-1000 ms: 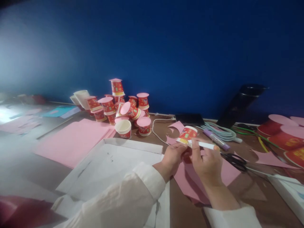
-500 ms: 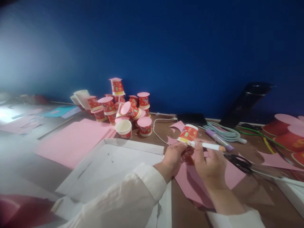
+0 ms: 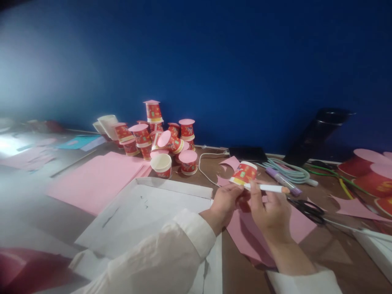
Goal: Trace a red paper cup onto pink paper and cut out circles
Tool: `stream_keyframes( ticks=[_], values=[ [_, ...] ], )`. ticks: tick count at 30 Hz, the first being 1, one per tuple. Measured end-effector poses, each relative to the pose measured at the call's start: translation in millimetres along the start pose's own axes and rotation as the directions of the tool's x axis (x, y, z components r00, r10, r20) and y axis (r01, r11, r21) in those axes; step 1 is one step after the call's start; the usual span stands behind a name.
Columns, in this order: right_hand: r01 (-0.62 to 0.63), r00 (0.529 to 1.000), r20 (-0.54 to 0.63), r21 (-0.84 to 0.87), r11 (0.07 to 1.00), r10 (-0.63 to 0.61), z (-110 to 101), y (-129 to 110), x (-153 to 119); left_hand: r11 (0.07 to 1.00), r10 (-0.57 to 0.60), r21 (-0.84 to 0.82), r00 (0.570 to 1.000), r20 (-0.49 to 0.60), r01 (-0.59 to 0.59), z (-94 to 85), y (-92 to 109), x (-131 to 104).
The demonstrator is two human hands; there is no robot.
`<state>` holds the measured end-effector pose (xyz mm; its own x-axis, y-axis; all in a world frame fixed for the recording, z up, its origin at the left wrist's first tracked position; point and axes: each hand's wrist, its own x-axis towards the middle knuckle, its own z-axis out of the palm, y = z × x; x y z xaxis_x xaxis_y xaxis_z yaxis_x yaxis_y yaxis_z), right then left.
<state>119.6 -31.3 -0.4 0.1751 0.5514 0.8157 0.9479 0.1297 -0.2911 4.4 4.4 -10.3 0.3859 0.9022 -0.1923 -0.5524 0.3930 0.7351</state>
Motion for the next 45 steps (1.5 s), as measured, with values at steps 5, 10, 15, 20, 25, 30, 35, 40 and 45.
stream_keyframes(
  ticks=[5,10,15,20,25,30,35,40,45],
  values=[
    [0.033,0.999,-0.006,0.012,0.999,-0.033,1,0,2,0.999,0.024,0.024,1.000,-0.006,-0.024,-0.1,-2,1],
    [0.070,0.995,-0.071,-0.067,0.995,-0.075,3,4,0,1.000,0.026,0.006,0.999,-0.020,-0.026,-0.5,-5,4],
    [0.115,0.992,-0.043,-0.046,0.992,-0.117,3,7,0,0.999,0.042,-0.019,0.999,-0.018,-0.042,-0.2,-5,5],
    [0.136,0.989,-0.048,-0.031,0.990,-0.137,5,10,0,0.999,0.037,-0.035,0.999,-0.023,-0.038,1.8,-1,3],
    [0.128,0.990,-0.046,-0.035,0.991,-0.130,5,11,1,0.997,0.012,-0.074,0.999,-0.048,-0.015,4.7,4,-1],
    [0.041,0.995,-0.095,0.031,0.999,-0.037,-4,2,6,0.984,-0.093,-0.163,0.987,-0.133,0.071,9.9,14,-6],
    [0.068,0.991,-0.121,0.024,0.997,-0.065,-5,1,8,0.983,-0.132,-0.144,0.980,-0.146,0.111,12.9,19,-8],
    [0.067,0.997,-0.032,0.061,0.996,-0.065,-2,2,5,0.985,-0.097,-0.153,0.984,-0.147,0.074,13.7,17,-8],
    [0.070,0.997,0.038,0.047,0.996,-0.072,-2,2,6,0.983,-0.050,-0.180,0.994,-0.098,0.032,11.4,11,-7]
  ],
)
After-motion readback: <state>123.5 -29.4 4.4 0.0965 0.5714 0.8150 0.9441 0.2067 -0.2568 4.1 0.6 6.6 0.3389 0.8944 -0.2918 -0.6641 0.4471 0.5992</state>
